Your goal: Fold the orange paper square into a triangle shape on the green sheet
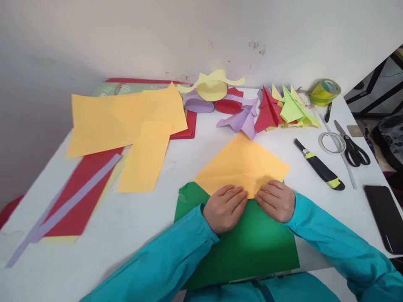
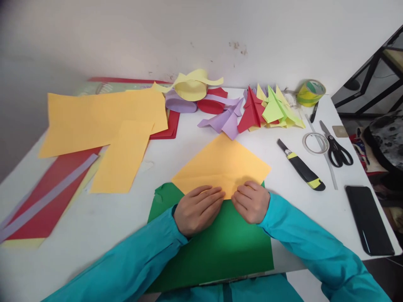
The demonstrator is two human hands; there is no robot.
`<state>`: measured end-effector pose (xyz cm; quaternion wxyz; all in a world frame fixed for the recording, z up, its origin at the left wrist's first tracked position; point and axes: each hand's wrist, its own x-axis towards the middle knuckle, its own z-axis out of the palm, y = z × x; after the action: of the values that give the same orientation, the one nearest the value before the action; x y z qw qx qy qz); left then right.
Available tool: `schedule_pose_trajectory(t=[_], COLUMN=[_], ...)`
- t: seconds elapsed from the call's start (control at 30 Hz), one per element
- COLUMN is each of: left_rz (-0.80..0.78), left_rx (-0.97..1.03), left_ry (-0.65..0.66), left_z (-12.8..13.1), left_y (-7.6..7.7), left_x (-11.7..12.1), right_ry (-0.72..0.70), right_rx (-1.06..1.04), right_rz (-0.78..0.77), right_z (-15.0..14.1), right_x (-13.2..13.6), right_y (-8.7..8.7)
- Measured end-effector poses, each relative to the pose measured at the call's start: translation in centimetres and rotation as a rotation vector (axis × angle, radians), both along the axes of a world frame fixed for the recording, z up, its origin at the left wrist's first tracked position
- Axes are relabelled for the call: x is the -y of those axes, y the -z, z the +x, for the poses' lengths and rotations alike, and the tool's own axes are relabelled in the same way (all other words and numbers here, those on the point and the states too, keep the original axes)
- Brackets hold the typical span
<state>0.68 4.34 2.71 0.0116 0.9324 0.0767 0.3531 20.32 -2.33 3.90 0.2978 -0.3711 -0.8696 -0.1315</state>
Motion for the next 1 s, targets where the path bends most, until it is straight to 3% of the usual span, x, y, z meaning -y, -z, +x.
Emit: schedule_pose_trajectory(t=[0.4, 0.67, 1.0], left_rz=[0.018, -0.001, -0.003], left_rx=[-0.006, 0.003, 0.008], left_ry=[-0.034, -0.071, -0.117], left_z=[0.9, -0.7, -2.4], left_y=[-0.3, 0.1, -0.5], left_x=[0.7, -0.3, -1.6], right_ry=[0.002, 0.031, 0.046], right_rx=[0.014, 0.022, -0.084], right_rz=[-0.009, -0.010, -0.032], right_z=[-0.5, 1.4, 3.0], right_x=[-0.2, 0.1, 0.2], right_y=[-0.2, 0.1, 0.3])
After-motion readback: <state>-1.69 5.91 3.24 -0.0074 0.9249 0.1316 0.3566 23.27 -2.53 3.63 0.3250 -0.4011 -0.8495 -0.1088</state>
